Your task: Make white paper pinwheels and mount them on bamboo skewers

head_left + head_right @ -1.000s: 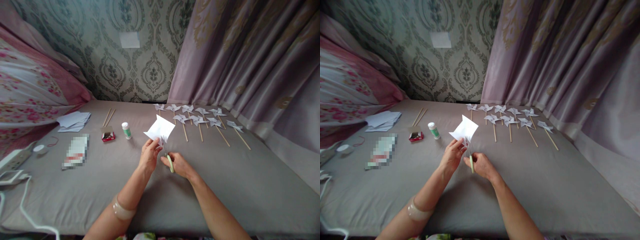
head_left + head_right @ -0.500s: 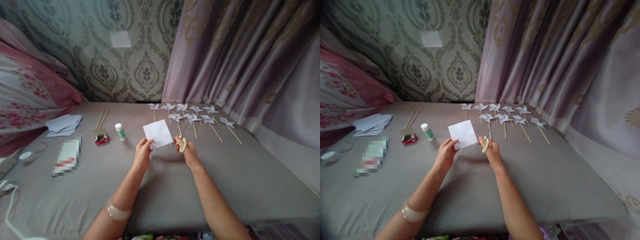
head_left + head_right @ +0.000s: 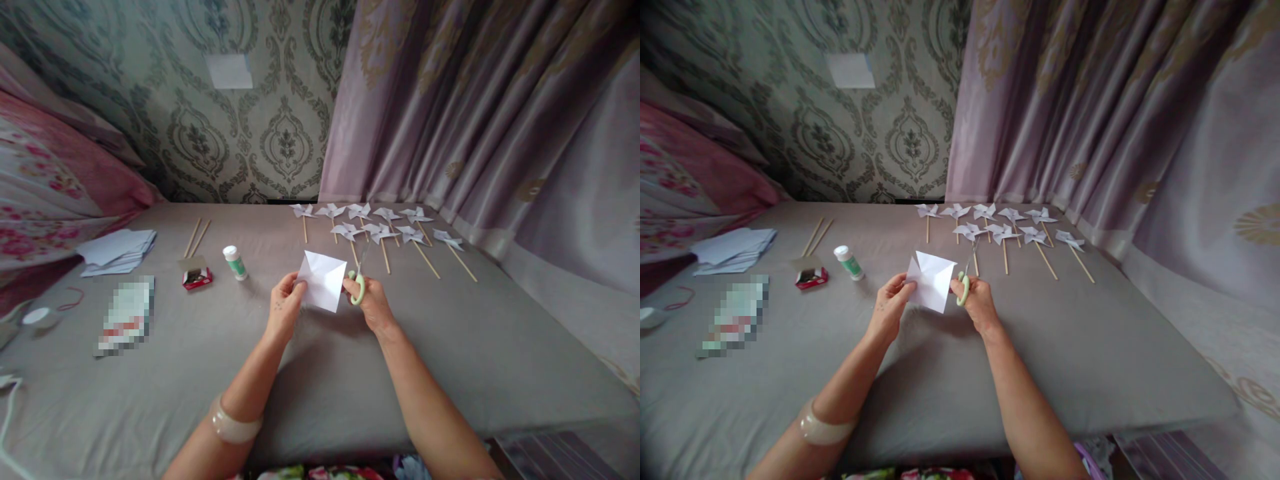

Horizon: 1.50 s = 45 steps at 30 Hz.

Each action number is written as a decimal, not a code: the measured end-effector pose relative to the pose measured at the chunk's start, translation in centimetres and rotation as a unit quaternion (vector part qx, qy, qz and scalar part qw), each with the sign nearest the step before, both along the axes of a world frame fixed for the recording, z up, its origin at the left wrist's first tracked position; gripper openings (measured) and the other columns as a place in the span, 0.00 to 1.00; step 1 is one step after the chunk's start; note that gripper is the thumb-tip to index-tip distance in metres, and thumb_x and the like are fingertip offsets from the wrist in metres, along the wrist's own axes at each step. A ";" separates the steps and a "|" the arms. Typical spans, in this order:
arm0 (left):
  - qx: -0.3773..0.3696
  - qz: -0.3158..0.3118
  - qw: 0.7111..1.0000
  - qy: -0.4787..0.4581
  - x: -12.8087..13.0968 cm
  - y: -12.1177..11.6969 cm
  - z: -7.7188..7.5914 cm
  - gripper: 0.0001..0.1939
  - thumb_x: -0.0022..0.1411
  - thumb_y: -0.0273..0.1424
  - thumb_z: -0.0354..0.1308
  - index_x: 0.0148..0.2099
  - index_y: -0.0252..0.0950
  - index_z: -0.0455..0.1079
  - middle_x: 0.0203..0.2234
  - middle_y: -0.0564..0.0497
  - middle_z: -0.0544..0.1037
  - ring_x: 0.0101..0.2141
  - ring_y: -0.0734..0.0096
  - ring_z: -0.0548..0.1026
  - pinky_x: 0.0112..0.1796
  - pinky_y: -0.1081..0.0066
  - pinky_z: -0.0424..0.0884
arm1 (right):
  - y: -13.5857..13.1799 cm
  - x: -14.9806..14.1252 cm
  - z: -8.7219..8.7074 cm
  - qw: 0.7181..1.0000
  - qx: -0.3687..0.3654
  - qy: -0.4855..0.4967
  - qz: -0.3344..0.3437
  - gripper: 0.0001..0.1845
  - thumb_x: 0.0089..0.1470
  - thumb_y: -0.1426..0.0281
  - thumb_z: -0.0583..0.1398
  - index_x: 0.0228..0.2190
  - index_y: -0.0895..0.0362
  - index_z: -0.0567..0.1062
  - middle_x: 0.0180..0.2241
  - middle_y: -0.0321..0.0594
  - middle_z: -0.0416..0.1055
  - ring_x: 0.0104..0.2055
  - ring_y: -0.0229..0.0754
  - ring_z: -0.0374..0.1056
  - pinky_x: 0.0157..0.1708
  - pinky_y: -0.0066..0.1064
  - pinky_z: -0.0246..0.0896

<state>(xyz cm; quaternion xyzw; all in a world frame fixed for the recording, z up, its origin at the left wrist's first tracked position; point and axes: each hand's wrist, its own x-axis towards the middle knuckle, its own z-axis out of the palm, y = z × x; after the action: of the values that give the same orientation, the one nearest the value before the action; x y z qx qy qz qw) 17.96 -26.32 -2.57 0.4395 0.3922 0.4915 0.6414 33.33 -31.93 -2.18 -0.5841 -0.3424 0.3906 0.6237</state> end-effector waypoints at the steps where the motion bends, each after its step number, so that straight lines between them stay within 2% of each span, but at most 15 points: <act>1: 0.003 0.002 1.000 0.003 0.0 0.0 -0.1 0.11 0.45 0.30 0.60 0.35 0.35 0.75 0.23 0.54 0.76 0.25 0.74 0.69 0.26 0.77 0.62 | 0.0 0.1 0.0 1.000 0.002 -0.003 0.002 0.16 0.39 0.58 0.63 0.18 0.58 0.69 0.16 0.30 0.59 0.20 0.32 0.52 0.20 0.26 0.47; 4: 0.007 0.007 1.000 0.006 -0.1 0.1 -0.1 0.11 0.46 0.30 0.60 0.35 0.35 0.75 0.23 0.53 0.76 0.25 0.74 0.70 0.27 0.77 0.62 | 0.1 0.1 -0.1 1.000 -0.008 -0.026 0.011 0.17 0.40 0.56 0.62 0.18 0.58 0.69 0.15 0.30 0.59 0.20 0.32 0.52 0.20 0.26 0.48; 9: -0.008 -0.001 1.000 -0.014 -0.1 -0.1 0.4 0.13 0.43 0.31 0.64 0.35 0.35 0.74 0.23 0.53 0.76 0.24 0.75 0.69 0.26 0.77 0.62 | 0.3 -0.5 -0.4 0.998 -0.012 -0.053 -0.013 0.19 0.34 0.56 0.64 0.17 0.57 0.65 0.16 0.30 0.57 0.21 0.32 0.50 0.20 0.26 0.48; 13: -0.080 0.001 0.995 -0.062 -0.1 0.0 0.9 0.21 0.40 0.34 0.69 0.39 0.35 0.72 0.27 0.51 0.77 0.25 0.75 0.71 0.28 0.75 0.65 | 0.4 -0.9 -0.7 0.997 0.012 -0.068 -0.046 0.18 0.38 0.56 0.63 0.18 0.56 0.64 0.17 0.29 0.55 0.21 0.32 0.49 0.20 0.26 0.47; 17: -0.141 -0.039 0.984 -0.099 0.1 -0.3 1.1 0.20 0.37 0.34 0.72 0.34 0.34 0.72 0.26 0.52 0.76 0.23 0.80 0.70 0.29 0.76 0.66 | 0.4 -1.1 -0.9 0.993 0.034 -0.074 -0.086 0.19 0.41 0.55 0.61 0.20 0.56 0.63 0.17 0.29 0.54 0.21 0.32 0.50 0.20 0.26 0.49; 22: -0.143 -0.089 0.983 -0.072 1.0 -1.6 0.7 0.19 0.37 0.32 0.72 0.34 0.32 0.75 0.28 0.49 0.78 0.25 0.78 0.73 0.29 0.76 0.66 | 0.4 -1.7 -1.0 0.985 0.055 -0.105 -0.127 0.18 0.43 0.54 0.61 0.22 0.56 0.65 0.19 0.32 0.60 0.22 0.34 0.55 0.23 0.26 0.53; 28: -0.117 -0.069 0.989 -0.064 1.3 -1.7 0.3 0.17 0.37 0.32 0.72 0.32 0.33 0.76 0.27 0.50 0.78 0.25 0.78 0.72 0.28 0.77 0.66 | 0.1 -1.8 -0.5 0.982 0.046 -0.134 -0.129 0.20 0.44 0.51 0.60 0.23 0.56 0.67 0.19 0.34 0.63 0.24 0.35 0.58 0.25 0.27 0.56; 31: -0.106 -0.015 0.991 -0.081 0.8 -0.8 0.6 0.15 0.35 0.33 0.72 0.27 0.32 0.74 0.23 0.52 0.76 0.24 0.79 0.71 0.28 0.78 0.65 | -0.2 -1.7 -0.1 0.986 -0.007 -0.152 -0.067 0.24 0.45 0.48 0.58 0.21 0.57 0.66 0.18 0.33 0.61 0.23 0.35 0.55 0.24 0.27 0.53; 33: -0.097 0.023 0.990 -0.097 0.2 -0.1 1.0 0.15 0.34 0.33 0.72 0.23 0.32 0.71 0.20 0.53 0.74 0.23 0.79 0.70 0.27 0.78 0.65 | -0.5 -1.8 0.0 0.982 -0.051 -0.179 0.034 0.26 0.47 0.46 0.56 0.19 0.57 0.66 0.18 0.33 0.60 0.23 0.34 0.55 0.23 0.27 0.51; 36: -0.087 0.060 0.987 -0.118 -0.6 0.6 1.6 0.16 0.32 0.33 0.72 0.22 0.32 0.69 0.19 0.54 0.73 0.23 0.80 0.70 0.26 0.79 0.64 | -1.0 -2.5 -0.1 0.956 -0.078 -0.207 0.190 0.26 0.49 0.46 0.56 0.22 0.57 0.67 0.21 0.33 0.62 0.24 0.35 0.56 0.24 0.27 0.51; 38: -0.085 0.069 0.986 -0.124 -0.9 0.8 1.9 0.17 0.31 0.33 0.73 0.22 0.32 0.69 0.19 0.54 0.73 0.23 0.80 0.70 0.26 0.79 0.64 | -1.3 -3.1 -0.2 0.941 -0.073 -0.216 0.250 0.24 0.49 0.48 0.57 0.23 0.57 0.66 0.21 0.33 0.63 0.24 0.34 0.56 0.24 0.26 0.50; 41: -0.086 0.066 0.986 -0.126 -0.9 0.7 2.0 0.17 0.32 0.33 0.73 0.22 0.32 0.69 0.20 0.54 0.73 0.23 0.80 0.70 0.25 0.79 0.64 | -1.5 -3.7 -0.4 0.929 -0.065 -0.234 0.279 0.23 0.50 0.50 0.58 0.21 0.57 0.64 0.20 0.31 0.60 0.23 0.33 0.53 0.22 0.26 0.47; 45: -0.089 0.055 0.987 -0.123 -0.7 0.4 1.8 0.15 0.34 0.32 0.72 0.22 0.32 0.69 0.20 0.53 0.74 0.23 0.79 0.70 0.26 0.79 0.64 | -1.6 -3.9 -0.3 0.932 -0.080 -0.229 0.271 0.24 0.49 0.50 0.59 0.19 0.57 0.63 0.18 0.30 0.57 0.21 0.32 0.49 0.21 0.26 0.44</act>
<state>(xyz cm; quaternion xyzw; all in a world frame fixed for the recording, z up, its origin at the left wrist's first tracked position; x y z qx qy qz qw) 17.27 -25.95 -0.81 0.2946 0.3756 0.5394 0.6937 29.46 -33.50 -2.47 -0.5907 -0.5887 0.4264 0.3502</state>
